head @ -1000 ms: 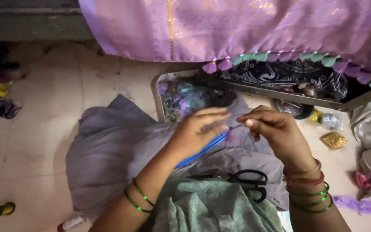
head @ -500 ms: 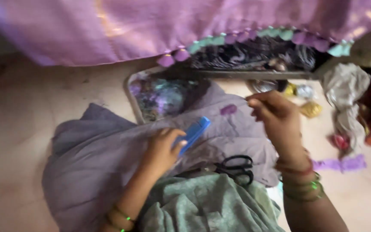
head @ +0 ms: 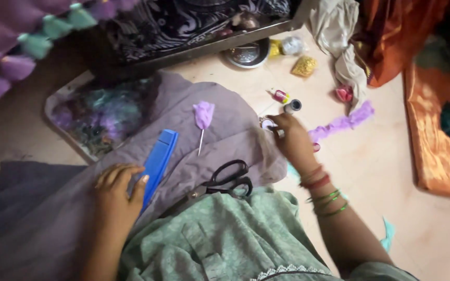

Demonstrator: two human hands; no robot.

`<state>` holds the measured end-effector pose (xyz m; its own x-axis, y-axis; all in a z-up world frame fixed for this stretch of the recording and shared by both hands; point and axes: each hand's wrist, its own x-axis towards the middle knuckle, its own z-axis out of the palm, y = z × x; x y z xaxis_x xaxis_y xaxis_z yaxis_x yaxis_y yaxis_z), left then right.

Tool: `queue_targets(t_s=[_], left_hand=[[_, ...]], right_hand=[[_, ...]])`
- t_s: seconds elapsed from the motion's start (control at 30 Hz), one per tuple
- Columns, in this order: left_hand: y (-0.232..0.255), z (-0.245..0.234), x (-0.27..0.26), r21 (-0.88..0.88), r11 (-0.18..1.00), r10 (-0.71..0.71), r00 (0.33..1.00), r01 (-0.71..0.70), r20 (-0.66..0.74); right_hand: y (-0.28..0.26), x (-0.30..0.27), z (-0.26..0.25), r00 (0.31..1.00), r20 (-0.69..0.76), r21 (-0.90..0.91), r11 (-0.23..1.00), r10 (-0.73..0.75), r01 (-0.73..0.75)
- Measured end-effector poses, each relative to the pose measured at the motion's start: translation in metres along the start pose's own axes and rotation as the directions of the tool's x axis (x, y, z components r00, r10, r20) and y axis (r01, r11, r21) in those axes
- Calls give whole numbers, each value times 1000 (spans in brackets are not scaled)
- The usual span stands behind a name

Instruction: The person attaches purple tassels along the edge of a pink decorative fabric, using a needle and thread to secure each tassel. They then comb out purple fibrous material with a blue comb and use scissors to trim it while working on their lap on the floor.

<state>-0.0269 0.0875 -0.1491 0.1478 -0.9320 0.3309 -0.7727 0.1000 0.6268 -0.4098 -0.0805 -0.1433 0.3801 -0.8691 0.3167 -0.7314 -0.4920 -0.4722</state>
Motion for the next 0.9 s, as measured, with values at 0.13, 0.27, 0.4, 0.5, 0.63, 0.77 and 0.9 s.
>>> queue_targets(t_s=[0.13, 0.27, 0.4, 0.5, 0.63, 0.77, 0.9], left_hand=[[-3, 12, -3, 101, 994, 37, 999, -36, -7], [5, 14, 3, 95, 995, 1, 1000, 0, -8], [14, 8, 3, 147, 987, -62, 996, 70, -57], [14, 3, -2, 149, 985, -62, 989, 83, -137], [0, -8, -12, 169, 977, -101, 982, 127, -159], [-4, -16, -17, 126, 986, -89, 984, 108, -152], [2, -24, -5, 107, 992, -53, 985, 72, -167]], right_hand=[[121, -21, -3, 943, 65, -211, 928, 327, -307], [227, -54, 56, 933, 292, -562, 827, 211, -11], [201, -52, 67, 867, 412, -651, 756, 279, 66], [222, -46, 73, 863, 419, -662, 746, 283, 77], [247, -18, 59, 833, 272, -617, 752, 481, -232], [257, 1, -32, 945, -294, -513, 811, 142, -282], [253, 14, -132, 985, -112, -290, 944, 131, -159]])
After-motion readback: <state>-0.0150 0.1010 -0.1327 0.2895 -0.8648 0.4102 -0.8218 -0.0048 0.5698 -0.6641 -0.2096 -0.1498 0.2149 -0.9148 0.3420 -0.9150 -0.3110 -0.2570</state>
